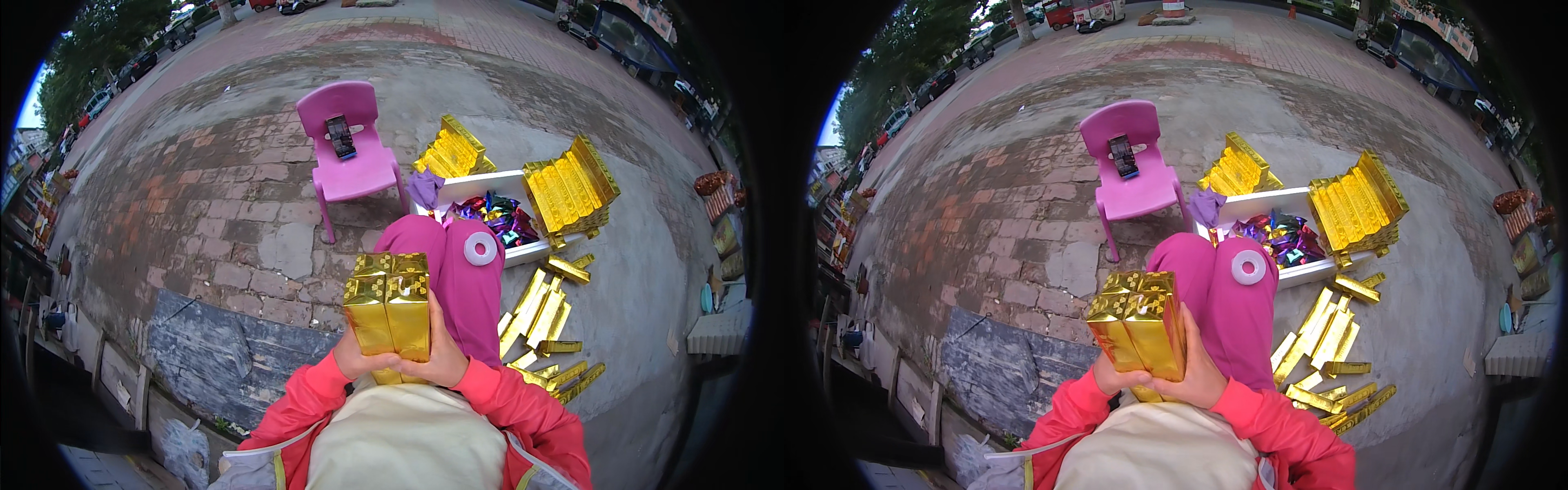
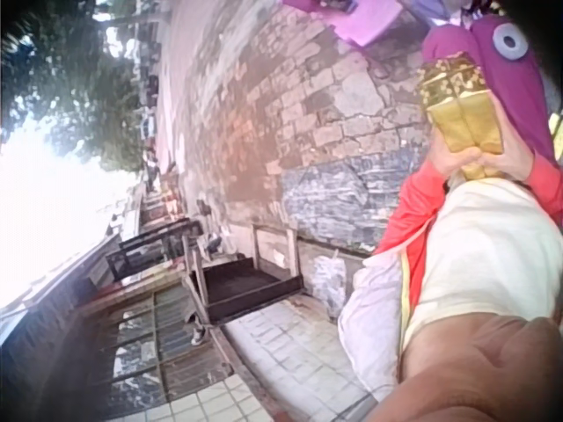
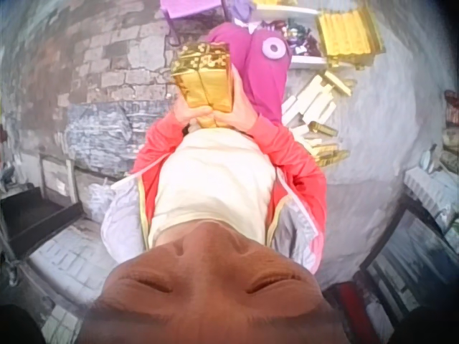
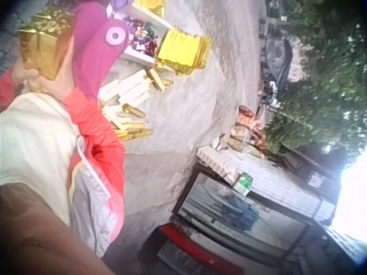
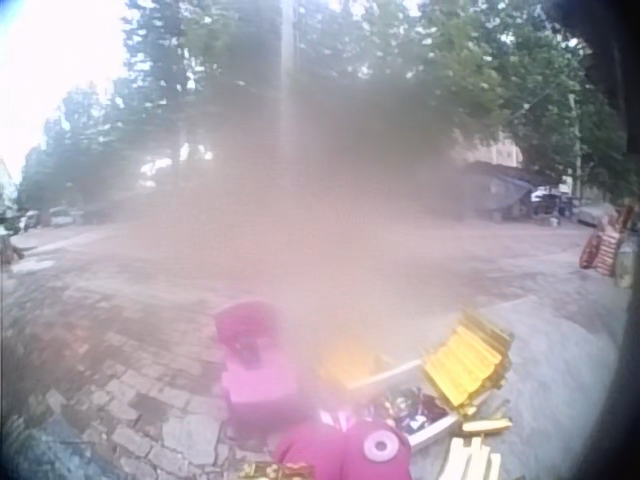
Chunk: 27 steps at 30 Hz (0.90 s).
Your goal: The person sits on the ground and repeatedly tapes gold-colored paper bars together using clear adhesive tape. They pick up bars, align them, apply tape to the seam, and set the joined bars aside. The process is repeated for multiple bars throughout the clip.
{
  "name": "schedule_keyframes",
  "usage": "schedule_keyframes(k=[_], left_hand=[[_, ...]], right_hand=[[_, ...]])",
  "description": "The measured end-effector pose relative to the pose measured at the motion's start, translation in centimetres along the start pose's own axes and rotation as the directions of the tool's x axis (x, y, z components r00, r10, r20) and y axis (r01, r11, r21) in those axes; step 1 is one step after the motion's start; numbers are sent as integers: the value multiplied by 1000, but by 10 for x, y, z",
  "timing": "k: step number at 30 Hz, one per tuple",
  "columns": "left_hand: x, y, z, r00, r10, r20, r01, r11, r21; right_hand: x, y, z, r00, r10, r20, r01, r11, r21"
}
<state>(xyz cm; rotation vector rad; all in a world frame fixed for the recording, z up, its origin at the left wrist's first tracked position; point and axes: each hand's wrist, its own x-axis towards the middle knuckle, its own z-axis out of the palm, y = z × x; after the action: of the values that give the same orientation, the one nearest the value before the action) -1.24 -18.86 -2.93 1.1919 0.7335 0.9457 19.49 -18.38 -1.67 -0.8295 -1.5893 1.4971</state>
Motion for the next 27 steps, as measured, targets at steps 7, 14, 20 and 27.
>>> schedule_keyframes(k=[7, 14, 20, 27], left_hand=[[44, 0, 9, 996, 86, -13, -86, 996, 8], [51, -26, 24, 977, 163, 136, -194, 947, 257], [37, -43, 28, 975, 164, 147, -205, 920, 335], [43, -45, 29, 974, 188, 125, -219, 919, 328]], right_hand=[[13, 2, -37, 999, -42, -28, 40, 997, -66], [-17, 20, -69, 998, -30, 48, 51, 855, -517], [-38, 34, -60, 1000, 31, 7, -24, 890, -455], [-31, -1, -79, 985, 57, 161, 56, 784, -619]])
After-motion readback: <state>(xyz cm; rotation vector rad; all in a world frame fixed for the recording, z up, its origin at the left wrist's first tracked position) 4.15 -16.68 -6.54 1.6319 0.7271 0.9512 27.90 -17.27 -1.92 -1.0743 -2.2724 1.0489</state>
